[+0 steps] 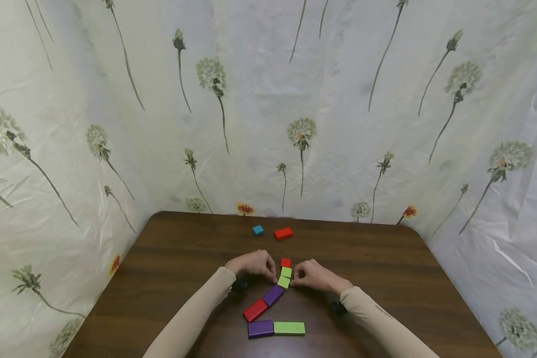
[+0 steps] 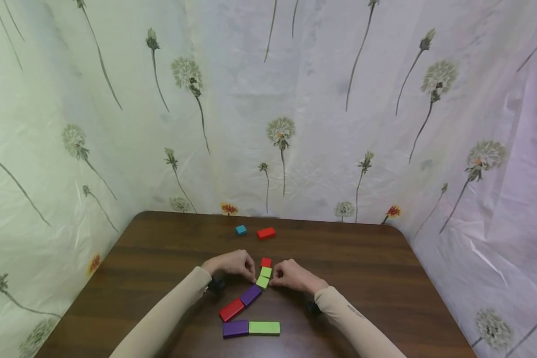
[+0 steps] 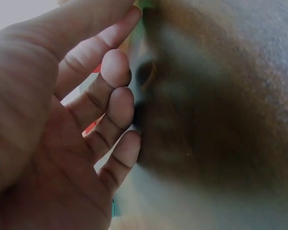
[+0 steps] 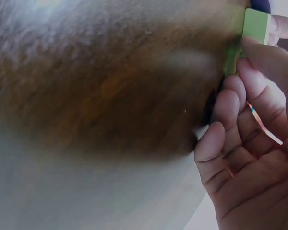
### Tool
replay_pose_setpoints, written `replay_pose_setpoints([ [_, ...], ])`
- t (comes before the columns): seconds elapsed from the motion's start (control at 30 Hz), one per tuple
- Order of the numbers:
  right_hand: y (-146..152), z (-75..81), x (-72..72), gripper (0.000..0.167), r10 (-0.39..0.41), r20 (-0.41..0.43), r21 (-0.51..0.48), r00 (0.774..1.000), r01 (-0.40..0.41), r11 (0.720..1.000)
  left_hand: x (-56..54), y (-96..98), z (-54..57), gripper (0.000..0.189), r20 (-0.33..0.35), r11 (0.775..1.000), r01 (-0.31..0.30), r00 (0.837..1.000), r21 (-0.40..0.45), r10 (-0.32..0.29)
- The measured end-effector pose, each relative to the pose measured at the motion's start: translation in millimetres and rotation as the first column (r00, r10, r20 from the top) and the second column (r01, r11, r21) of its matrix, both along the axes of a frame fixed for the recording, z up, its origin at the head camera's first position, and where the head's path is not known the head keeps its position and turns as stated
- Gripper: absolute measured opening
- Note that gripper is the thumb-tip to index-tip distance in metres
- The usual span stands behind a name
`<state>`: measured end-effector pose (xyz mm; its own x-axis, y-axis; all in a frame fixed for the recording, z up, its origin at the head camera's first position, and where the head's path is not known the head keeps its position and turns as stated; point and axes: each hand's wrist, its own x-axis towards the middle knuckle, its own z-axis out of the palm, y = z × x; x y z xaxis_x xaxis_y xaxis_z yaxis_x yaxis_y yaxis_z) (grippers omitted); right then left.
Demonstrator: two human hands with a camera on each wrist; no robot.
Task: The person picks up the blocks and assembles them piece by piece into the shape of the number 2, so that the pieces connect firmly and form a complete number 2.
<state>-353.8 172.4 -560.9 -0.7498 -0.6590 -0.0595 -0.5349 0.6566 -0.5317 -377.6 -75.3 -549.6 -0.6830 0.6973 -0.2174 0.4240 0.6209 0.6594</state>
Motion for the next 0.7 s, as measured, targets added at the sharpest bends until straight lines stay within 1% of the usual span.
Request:
replay_pose_setpoints([
  [0.13, 3.7, 0.6, -2.4, 0.022, -0.007, 0.002, 0.015, 1.000, 0.007, 1.000, -2.3, -1.8, -0.4, 0.010, 0.009, 1.000, 0.012, 1.000, 0.011, -0.012],
  [0.23, 8.7, 2.3, -4.9, 0.021, -0.011, -0.008, 0.020, 1.000, 0.012, 1.000, -4.4, -4.6, 3.5, 0.010, 0.022, 1.000, 0.019, 1.000, 0.009, -0.019],
  [0.4, 18.4, 3.0, -11.0, 0.016, -0.002, -0.038, -0.001, 0.999, 0.002, 1.000, -9.0, -9.9, 12.7, 0.008, 0.049, 1.000, 0.018, 0.999, -0.018, -0.017],
  [0.53, 21.7, 2.4, -17.5, 0.007, -0.032, -0.041, -0.027, 0.999, 0.031, 0.999, -14.1, -11.1, 17.0, 0.007, 0.020, 0.999, -0.010, 1.000, -0.035, 0.011],
  [0.63, 20.3, 2.1, -21.8, 0.005, -0.058, -0.039, -0.037, 0.998, 0.056, 0.998, -17.2, -7.9, 15.6, 0.008, -0.033, 0.999, -0.043, 0.999, -0.021, 0.042],
  [0.7, 18.1, 2.2, -24.2, 0.007, -0.068, -0.042, -0.039, 0.997, 0.066, 0.997, -18.5, -4.1, 14.1, 0.009, -0.053, 0.998, -0.057, 0.997, -0.004, 0.057],
])
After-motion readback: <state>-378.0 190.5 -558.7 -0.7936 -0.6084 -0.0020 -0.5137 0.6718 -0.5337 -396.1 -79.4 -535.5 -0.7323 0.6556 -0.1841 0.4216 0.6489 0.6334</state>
